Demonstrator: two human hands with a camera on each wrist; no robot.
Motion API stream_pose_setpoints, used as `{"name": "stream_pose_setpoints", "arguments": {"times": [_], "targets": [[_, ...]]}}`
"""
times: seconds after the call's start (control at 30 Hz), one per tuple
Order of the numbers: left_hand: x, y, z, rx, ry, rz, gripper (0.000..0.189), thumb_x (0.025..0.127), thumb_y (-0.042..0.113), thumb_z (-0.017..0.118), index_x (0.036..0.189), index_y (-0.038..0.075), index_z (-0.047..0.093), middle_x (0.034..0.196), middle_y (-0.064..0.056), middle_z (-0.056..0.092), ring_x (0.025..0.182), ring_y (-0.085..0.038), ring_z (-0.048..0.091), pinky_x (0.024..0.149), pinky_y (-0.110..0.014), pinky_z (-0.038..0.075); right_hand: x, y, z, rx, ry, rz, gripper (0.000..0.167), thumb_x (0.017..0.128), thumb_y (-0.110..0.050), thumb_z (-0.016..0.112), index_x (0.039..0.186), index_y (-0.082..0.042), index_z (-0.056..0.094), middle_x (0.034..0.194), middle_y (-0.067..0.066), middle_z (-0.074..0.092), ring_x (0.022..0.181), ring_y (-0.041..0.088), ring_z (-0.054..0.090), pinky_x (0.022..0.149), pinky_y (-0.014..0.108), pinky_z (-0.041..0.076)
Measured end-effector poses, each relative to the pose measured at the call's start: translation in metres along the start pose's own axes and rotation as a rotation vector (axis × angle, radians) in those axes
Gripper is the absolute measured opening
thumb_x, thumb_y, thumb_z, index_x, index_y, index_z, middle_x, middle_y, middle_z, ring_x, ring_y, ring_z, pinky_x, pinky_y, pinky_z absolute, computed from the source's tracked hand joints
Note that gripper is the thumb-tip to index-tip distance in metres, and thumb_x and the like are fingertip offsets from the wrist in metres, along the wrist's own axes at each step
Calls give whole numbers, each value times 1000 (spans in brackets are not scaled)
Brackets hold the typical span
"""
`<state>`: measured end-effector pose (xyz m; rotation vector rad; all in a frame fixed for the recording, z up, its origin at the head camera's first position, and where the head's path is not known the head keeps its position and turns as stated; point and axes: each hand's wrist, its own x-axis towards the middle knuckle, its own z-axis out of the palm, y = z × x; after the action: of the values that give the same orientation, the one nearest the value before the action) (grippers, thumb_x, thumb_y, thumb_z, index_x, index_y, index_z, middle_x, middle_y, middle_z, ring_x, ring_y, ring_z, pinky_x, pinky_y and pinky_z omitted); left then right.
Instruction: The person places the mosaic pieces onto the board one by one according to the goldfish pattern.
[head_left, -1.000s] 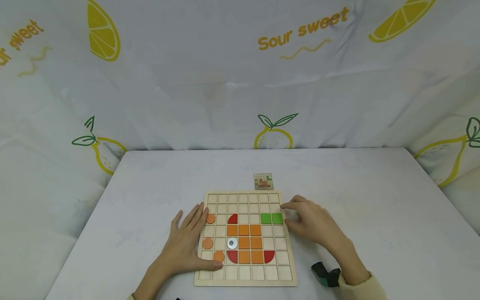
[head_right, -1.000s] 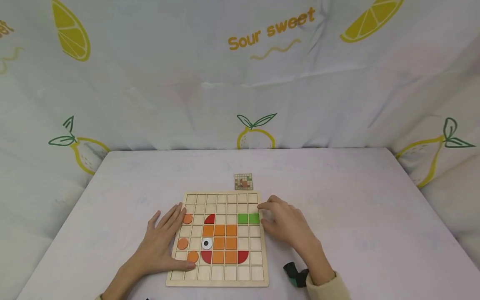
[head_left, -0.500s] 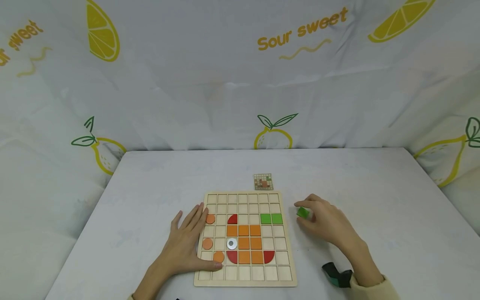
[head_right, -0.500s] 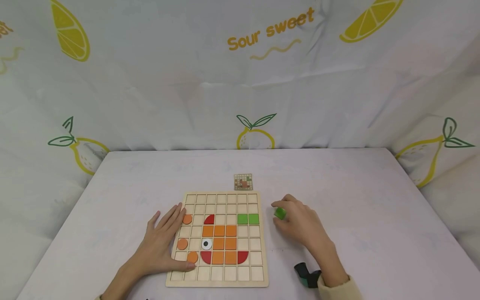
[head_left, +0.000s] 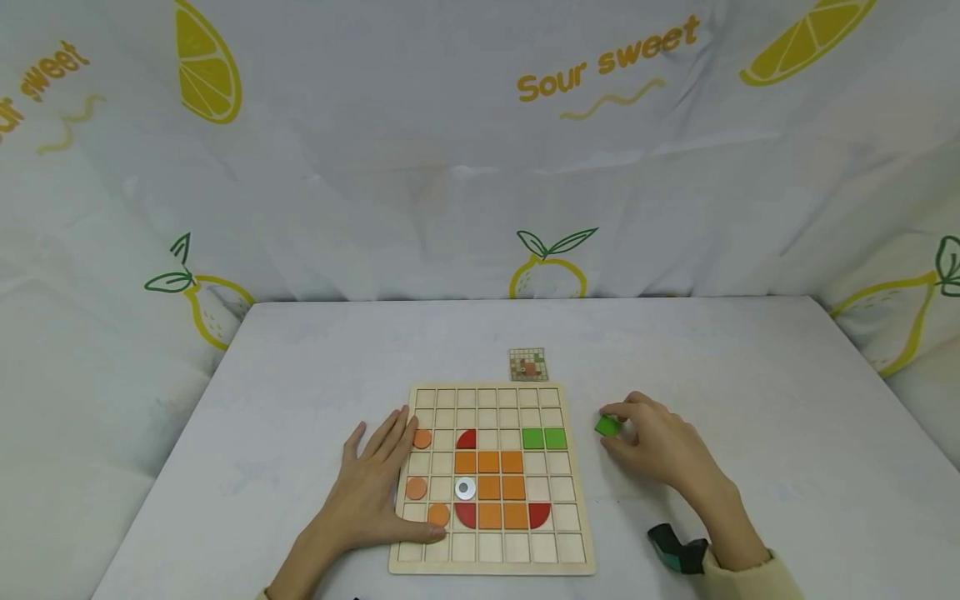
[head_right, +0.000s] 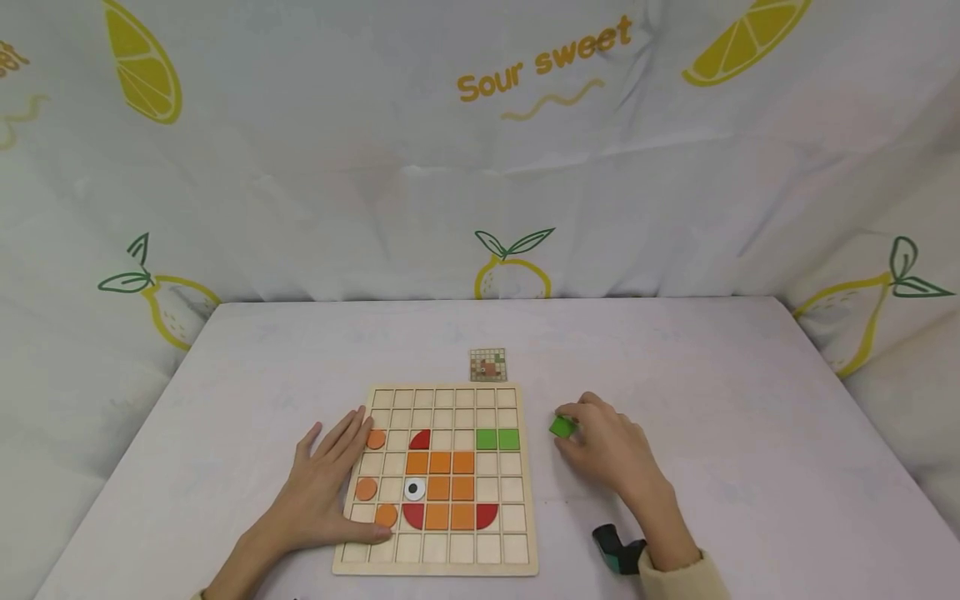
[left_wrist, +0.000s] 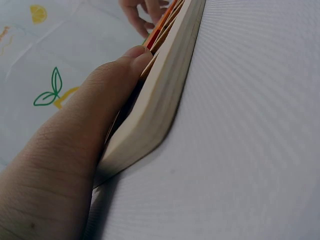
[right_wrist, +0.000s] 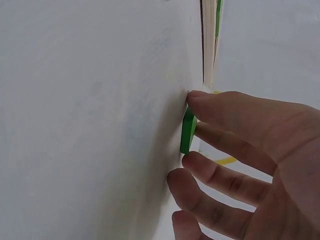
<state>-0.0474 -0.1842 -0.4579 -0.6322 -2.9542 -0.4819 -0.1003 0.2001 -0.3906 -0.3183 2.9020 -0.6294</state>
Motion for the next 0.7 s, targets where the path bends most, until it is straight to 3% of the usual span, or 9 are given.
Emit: {"name": "stream_pose_setpoints", "arguments": {"times": [0.27, 0.7], "targets": [[0, 1, -1, 2, -10, -1, 141, 60, 97, 61, 161, 4, 27, 170, -11, 27, 159, -27, 24, 121, -64, 9, 2, 2, 2, 7, 4, -20, 30, 86, -13, 78, 114, -4, 76, 99, 6, 71, 71, 13, 50, 55, 27, 39], [0, 2, -2, 3, -8, 1, 141, 59, 95, 64, 161, 3, 29, 169, -11, 28, 158, -27, 25, 121, -63, 9, 3, -1, 4, 10, -14, -11, 31, 86, -10, 77, 116, -3, 76, 104, 9, 72, 73, 14, 50, 58, 28, 39]]}}
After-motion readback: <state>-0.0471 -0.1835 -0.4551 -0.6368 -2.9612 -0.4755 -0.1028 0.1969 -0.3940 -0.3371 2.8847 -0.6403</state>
